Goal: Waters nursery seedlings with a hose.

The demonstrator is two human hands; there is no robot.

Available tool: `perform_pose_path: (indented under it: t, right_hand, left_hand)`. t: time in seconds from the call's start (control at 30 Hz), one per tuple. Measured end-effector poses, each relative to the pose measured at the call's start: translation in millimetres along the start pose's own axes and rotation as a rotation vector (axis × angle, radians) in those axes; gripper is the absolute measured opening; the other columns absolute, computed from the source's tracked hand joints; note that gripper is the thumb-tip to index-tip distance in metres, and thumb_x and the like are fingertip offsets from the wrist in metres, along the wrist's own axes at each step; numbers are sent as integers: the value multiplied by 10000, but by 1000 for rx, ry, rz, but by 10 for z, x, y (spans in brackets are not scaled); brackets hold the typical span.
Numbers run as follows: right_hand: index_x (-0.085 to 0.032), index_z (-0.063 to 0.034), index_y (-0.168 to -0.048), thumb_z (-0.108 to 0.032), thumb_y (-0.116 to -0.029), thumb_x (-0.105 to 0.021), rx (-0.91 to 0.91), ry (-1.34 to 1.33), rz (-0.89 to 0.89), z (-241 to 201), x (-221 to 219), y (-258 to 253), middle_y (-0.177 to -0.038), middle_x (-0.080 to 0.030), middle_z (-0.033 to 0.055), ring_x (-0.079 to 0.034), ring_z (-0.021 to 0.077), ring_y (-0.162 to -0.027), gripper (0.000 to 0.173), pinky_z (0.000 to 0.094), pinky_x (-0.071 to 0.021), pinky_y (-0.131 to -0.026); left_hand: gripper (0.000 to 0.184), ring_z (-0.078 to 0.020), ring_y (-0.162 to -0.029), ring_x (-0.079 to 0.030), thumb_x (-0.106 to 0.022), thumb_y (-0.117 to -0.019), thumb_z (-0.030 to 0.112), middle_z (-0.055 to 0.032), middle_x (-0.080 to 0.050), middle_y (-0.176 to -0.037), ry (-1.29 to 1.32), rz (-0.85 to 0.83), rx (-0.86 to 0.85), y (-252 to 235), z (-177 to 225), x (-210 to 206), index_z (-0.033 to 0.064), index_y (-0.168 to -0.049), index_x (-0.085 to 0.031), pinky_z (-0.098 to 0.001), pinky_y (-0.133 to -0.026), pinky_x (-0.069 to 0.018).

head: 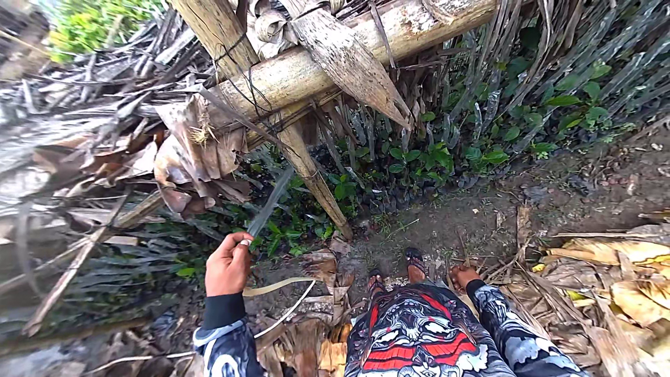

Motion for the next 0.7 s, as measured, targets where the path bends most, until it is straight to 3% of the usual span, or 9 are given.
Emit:
perform_pose_path:
  t: [0.17,0.3,0.53,0.63,0.7]
  right_hand:
    - [-588,-20,-1325,-270,-1135,-409,-14,-6,13,42,-1,44,-959,-620,148,-574,210,-712,362,385,-509,-664]
    - [-596,-14,-1337,-285,-1135,-404,1,18,6,57,-12,70,-1018,-638,180,-594,241,-762,388,423,-521,-719]
    - [-597,-25,-1317,-290,-1135,-404,-10,51,-5,-37,-31,80,-983,-622,151,-581,222,-755,375,405,-507,-697]
    - [-590,-25,-1346,-289,-1136,-399,3,77,-11,-85,-29,18,-1042,-637,174,-597,235,-793,387,418,-516,-740]
    - [-593,-32,-1341,-288,-1135,-402,6,86,-7,-102,-15,-16,-1012,-640,161,-595,219,-756,380,401,-517,-709]
  left_hand:
    - [239,6,-406,-369,-442,-998,224,140,-419,-565,51,3,-18,-9,-17,55,143,-1076,-652,-193,-398,-354]
    - [252,-2,-414,-374,-451,-985,242,131,-426,-569,3,-52,10,25,-74,18,136,-1080,-659,-212,-415,-362]
    - [253,-11,-418,-382,-451,-982,249,125,-428,-568,4,-84,50,143,-272,32,148,-1073,-664,-222,-420,-367]
    - [248,-9,-416,-376,-453,-979,254,129,-428,-568,-1,-105,51,199,-360,95,159,-1061,-667,-219,-415,-362]
    - [247,-5,-415,-375,-453,-980,254,131,-428,-569,-11,-91,73,229,-396,144,156,-1064,-664,-216,-415,-365]
Point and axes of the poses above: each hand's wrist, its own y-axis away from the middle knuckle, its own x-axis out of the back of the hand, z = x × y, the point moved 1 cm from there along -y, towards the middle knuckle
